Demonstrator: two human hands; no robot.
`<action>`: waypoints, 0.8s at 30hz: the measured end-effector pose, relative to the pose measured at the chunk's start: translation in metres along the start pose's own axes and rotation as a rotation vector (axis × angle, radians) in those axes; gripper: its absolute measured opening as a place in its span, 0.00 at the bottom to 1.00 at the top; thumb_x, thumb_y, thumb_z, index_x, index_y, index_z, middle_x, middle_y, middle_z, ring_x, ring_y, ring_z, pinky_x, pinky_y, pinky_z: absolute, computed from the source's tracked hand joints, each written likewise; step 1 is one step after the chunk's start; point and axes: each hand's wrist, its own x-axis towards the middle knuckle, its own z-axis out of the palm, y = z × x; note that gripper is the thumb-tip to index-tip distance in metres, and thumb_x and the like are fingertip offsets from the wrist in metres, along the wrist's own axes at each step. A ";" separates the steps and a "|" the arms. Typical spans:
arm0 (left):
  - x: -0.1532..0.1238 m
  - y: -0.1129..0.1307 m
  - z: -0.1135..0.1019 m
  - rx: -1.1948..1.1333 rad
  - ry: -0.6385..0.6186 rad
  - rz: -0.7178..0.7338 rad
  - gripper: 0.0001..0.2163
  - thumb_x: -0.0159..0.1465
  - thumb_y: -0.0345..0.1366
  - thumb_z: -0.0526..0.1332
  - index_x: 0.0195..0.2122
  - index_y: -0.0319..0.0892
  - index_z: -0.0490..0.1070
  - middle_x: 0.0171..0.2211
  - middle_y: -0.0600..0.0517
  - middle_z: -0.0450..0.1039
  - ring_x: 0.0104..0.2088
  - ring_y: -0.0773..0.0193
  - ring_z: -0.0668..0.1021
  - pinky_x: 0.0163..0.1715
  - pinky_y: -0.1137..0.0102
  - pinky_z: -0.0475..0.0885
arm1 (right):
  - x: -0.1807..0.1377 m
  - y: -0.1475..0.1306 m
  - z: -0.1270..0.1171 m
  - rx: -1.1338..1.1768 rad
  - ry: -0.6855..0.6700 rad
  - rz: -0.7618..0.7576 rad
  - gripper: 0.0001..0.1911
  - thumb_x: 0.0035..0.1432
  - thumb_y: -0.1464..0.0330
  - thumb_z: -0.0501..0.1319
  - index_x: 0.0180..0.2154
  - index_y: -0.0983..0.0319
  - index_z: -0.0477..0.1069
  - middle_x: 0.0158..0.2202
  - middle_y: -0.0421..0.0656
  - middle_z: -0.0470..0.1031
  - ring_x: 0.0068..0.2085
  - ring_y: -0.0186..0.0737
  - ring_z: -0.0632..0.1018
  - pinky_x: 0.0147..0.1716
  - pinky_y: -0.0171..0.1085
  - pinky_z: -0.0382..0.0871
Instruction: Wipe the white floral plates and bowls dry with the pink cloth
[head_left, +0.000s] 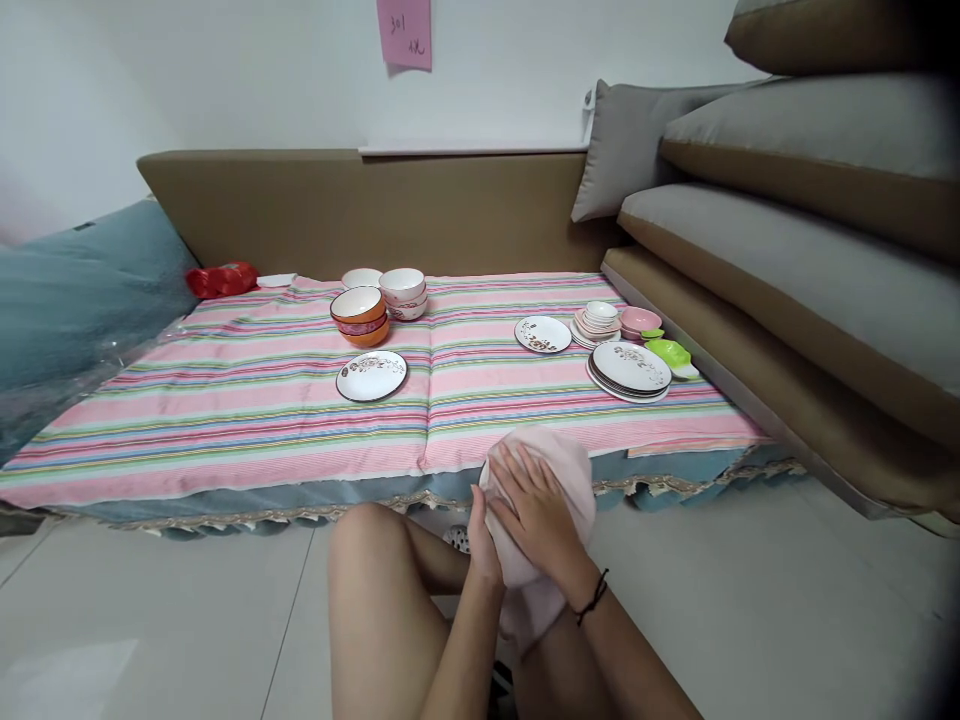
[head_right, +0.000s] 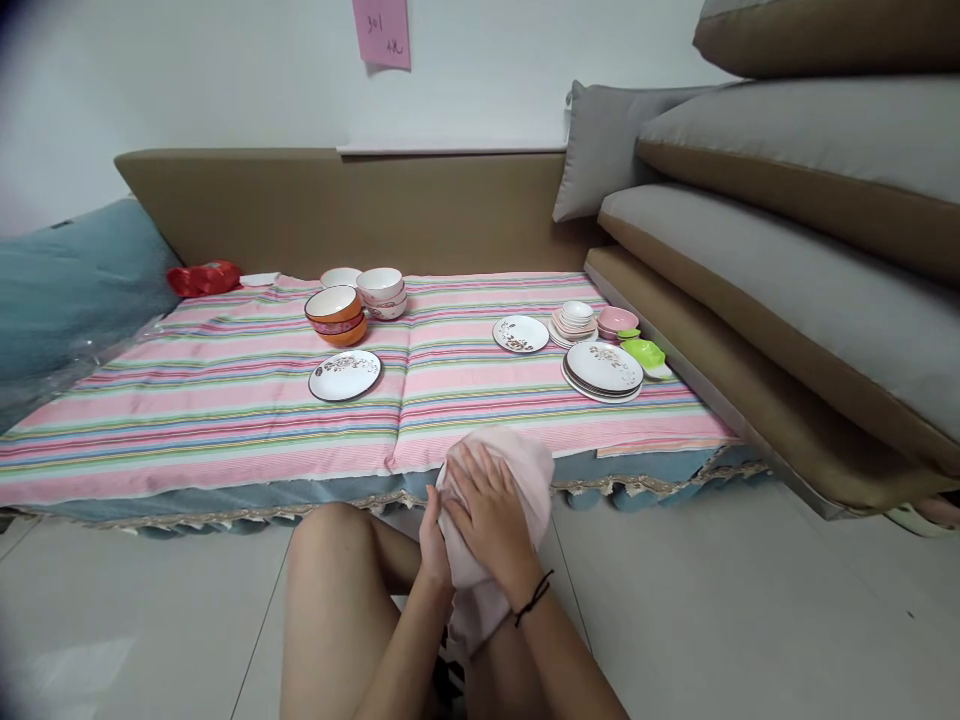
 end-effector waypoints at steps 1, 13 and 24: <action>-0.002 0.002 0.001 0.003 -0.002 -0.031 0.27 0.68 0.50 0.51 0.61 0.37 0.66 0.55 0.41 0.72 0.61 0.51 0.69 0.61 0.59 0.62 | 0.004 0.004 0.000 -0.009 0.023 0.036 0.28 0.68 0.61 0.50 0.67 0.55 0.51 0.70 0.40 0.48 0.69 0.47 0.51 0.65 0.52 0.51; -0.006 0.002 0.005 -0.055 -0.018 -0.066 0.27 0.70 0.49 0.48 0.60 0.34 0.67 0.52 0.40 0.74 0.59 0.53 0.71 0.63 0.61 0.59 | -0.034 -0.011 0.009 -0.066 0.020 0.027 0.27 0.68 0.66 0.47 0.67 0.57 0.51 0.70 0.38 0.47 0.69 0.49 0.51 0.65 0.51 0.50; -0.010 0.006 0.021 0.020 0.052 -0.092 0.34 0.68 0.57 0.45 0.58 0.31 0.68 0.52 0.39 0.75 0.61 0.49 0.68 0.62 0.59 0.60 | -0.013 0.018 0.005 -0.121 0.057 0.182 0.28 0.69 0.60 0.47 0.67 0.59 0.52 0.70 0.42 0.47 0.69 0.50 0.50 0.64 0.54 0.50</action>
